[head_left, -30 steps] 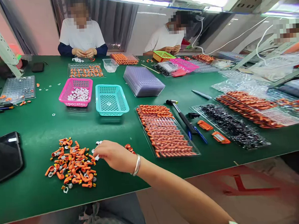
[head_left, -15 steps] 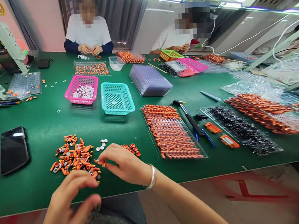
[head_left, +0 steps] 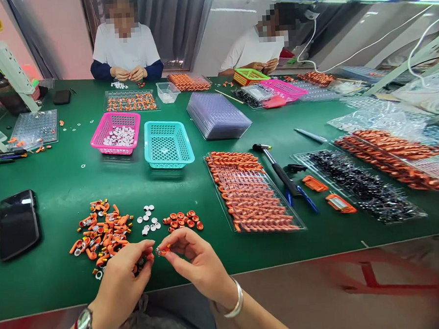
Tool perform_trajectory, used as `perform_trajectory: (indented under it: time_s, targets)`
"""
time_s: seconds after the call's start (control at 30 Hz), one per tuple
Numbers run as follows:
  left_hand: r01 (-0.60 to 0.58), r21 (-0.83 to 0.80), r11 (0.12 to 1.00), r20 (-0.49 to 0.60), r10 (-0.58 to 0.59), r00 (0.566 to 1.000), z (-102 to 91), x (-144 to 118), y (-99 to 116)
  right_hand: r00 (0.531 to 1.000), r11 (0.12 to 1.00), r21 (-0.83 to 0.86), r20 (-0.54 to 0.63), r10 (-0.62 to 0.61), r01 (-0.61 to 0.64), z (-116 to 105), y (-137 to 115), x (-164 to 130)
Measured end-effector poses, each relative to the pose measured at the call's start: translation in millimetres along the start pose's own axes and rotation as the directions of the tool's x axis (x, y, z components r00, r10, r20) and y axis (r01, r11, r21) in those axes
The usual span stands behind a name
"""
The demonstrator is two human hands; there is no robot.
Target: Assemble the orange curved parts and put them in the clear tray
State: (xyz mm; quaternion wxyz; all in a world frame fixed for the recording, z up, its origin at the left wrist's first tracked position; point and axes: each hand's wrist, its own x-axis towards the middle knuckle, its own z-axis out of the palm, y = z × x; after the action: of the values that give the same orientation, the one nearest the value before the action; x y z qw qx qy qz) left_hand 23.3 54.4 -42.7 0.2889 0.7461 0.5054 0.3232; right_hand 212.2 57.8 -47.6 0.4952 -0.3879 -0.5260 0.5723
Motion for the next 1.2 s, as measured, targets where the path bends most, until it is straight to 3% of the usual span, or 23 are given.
perform_trajectory:
  time_s: [0.1,0.2,0.27,0.37,0.53,0.73,0.9,1.03,1.2]
  targets:
    - [0.003,-0.030,1.000,0.001,-0.003,1.000,-2.6,0.9,6.8,1.000,0.997,0.078,-0.017,0.025,-0.023,-1.1,-0.6,-3.6]
    - [0.102,-0.209,0.973,0.037,-0.096,0.995,-3.5,1.7,16.2,0.999,0.991,0.131,-0.020,0.027,-0.024,1.3,-1.6,-9.9]
    - [0.161,-0.321,0.933,0.048,-0.154,0.987,-2.9,2.6,21.1,1.000,0.992,0.126,-0.021,0.007,-0.004,4.6,-1.2,-14.2]
    - [0.161,-0.365,0.917,0.008,-0.170,0.985,-2.6,3.0,25.7,0.998,0.992,0.104,-0.026,-0.063,0.065,10.2,2.4,-18.8]
    - [0.031,-0.260,0.965,-0.045,-0.044,0.998,-7.9,-2.7,29.7,0.967,0.974,-0.091,-0.130,-0.218,0.207,15.3,7.3,-21.3]
    - [-0.195,-0.024,0.981,-0.166,0.188,0.968,-8.3,-13.7,28.9,0.925,0.821,-0.486,-0.062,-0.375,0.300,15.7,-2.0,-23.8]
    - [-0.274,0.076,0.959,-0.211,0.284,0.935,-4.3,-16.9,29.5,0.889,0.716,-0.602,-0.022,-0.457,0.353,21.4,-4.7,-26.3]
    - [-0.253,0.057,0.966,-0.223,0.259,0.940,-3.3,-17.2,30.8,0.912,0.762,-0.563,-0.033,-0.409,0.321,23.8,-6.9,-25.0]
    - [-0.236,-0.004,0.972,-0.229,0.229,0.946,-1.8,-19.4,30.4,0.983,0.894,-0.425,-0.047,-0.177,0.141,21.4,-10.9,-22.6]
